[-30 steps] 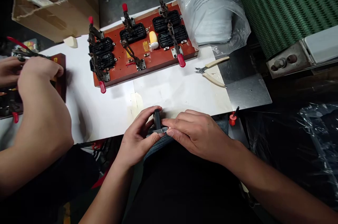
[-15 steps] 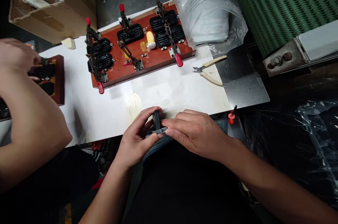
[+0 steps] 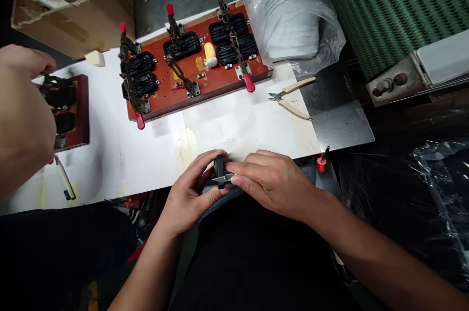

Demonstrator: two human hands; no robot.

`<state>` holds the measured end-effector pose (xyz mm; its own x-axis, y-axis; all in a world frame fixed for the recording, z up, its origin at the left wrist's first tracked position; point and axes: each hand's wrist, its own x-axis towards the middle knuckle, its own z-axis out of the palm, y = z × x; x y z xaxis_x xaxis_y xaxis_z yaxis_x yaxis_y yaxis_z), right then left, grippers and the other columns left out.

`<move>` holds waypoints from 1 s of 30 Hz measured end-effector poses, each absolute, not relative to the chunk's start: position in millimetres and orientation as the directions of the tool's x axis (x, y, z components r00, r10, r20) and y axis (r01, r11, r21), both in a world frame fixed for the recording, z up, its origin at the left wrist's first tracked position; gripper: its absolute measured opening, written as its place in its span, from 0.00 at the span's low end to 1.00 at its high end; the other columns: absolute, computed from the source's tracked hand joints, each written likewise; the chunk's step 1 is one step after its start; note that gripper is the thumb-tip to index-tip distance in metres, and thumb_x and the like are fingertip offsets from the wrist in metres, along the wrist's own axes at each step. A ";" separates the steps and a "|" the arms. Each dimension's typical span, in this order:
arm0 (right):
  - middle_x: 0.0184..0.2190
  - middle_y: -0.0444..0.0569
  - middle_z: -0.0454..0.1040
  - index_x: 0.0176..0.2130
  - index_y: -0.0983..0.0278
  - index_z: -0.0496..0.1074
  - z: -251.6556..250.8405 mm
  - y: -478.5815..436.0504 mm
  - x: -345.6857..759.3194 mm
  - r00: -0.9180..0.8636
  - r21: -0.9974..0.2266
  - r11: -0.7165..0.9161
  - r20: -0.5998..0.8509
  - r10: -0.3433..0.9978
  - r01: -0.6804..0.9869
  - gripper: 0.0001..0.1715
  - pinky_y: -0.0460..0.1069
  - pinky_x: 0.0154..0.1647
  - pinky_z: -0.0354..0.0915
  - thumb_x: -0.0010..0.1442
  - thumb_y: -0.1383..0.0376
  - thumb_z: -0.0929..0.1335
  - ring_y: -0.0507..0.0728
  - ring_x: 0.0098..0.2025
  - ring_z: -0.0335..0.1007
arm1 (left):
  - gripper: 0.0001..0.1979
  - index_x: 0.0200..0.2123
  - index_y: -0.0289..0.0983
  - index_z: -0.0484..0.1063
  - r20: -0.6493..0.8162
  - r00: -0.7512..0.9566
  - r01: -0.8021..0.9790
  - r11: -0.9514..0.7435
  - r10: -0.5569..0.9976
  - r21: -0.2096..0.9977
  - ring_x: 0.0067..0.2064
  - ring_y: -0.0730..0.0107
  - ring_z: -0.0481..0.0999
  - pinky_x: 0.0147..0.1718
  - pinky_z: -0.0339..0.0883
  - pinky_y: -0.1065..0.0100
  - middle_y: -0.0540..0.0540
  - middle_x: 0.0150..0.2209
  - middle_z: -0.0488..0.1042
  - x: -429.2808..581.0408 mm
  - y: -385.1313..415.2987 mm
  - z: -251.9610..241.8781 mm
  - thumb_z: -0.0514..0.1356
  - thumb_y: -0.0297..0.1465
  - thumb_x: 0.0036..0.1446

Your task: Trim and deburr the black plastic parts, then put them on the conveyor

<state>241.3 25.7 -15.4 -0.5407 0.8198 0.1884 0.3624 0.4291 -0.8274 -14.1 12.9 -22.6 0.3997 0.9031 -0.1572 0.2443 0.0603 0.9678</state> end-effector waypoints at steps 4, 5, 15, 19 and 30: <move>0.45 0.50 0.83 0.61 0.61 0.77 -15.4 27.2 244.8 -0.514 -0.819 0.410 0.169 0.841 0.402 0.16 0.53 0.48 0.70 0.80 0.63 0.66 0.58 0.44 0.76 | 0.33 0.70 0.52 0.69 -0.156 0.417 0.222 0.066 0.895 0.973 0.71 0.51 0.71 0.74 0.65 0.46 0.42 0.68 0.71 -12.4 9.3 -22.9 0.72 0.32 0.64; 0.45 0.49 0.83 0.61 0.60 0.77 -15.4 27.5 245.4 -0.518 -0.819 0.412 0.168 0.838 0.400 0.16 0.53 0.48 0.71 0.80 0.62 0.66 0.58 0.44 0.76 | 0.34 0.70 0.52 0.69 -0.158 0.417 0.219 0.070 0.895 0.973 0.70 0.50 0.71 0.73 0.65 0.46 0.42 0.69 0.71 -11.9 8.6 -22.9 0.72 0.32 0.64; 0.55 0.49 0.83 0.60 0.56 0.78 -18.3 41.2 256.5 -0.249 -0.817 0.154 0.013 0.968 0.555 0.18 0.55 0.57 0.73 0.80 0.56 0.65 0.62 0.56 0.80 | 0.36 0.70 0.55 0.69 -0.125 0.517 0.123 0.071 0.847 0.990 0.70 0.47 0.72 0.71 0.69 0.45 0.42 0.68 0.71 -2.4 5.1 -10.2 0.73 0.29 0.63; 0.37 0.45 0.81 0.45 0.58 0.78 -3.5 33.7 253.3 -0.304 -0.917 -0.061 -0.192 0.933 0.394 0.18 0.48 0.35 0.70 0.74 0.47 0.70 0.56 0.37 0.76 | 0.35 0.70 0.54 0.70 -0.150 0.498 0.116 0.106 0.854 0.988 0.70 0.46 0.72 0.72 0.68 0.44 0.41 0.68 0.71 -1.9 6.1 -11.9 0.73 0.30 0.63; 0.33 0.42 0.75 0.43 0.58 0.77 -7.6 23.5 236.7 -0.119 -0.963 -0.158 -0.187 0.975 0.220 0.08 0.48 0.39 0.70 0.73 0.57 0.72 0.54 0.35 0.71 | 0.35 0.70 0.55 0.69 -0.196 0.471 0.139 0.147 0.860 0.979 0.70 0.48 0.73 0.72 0.67 0.45 0.43 0.69 0.70 -2.6 1.6 -15.8 0.73 0.31 0.64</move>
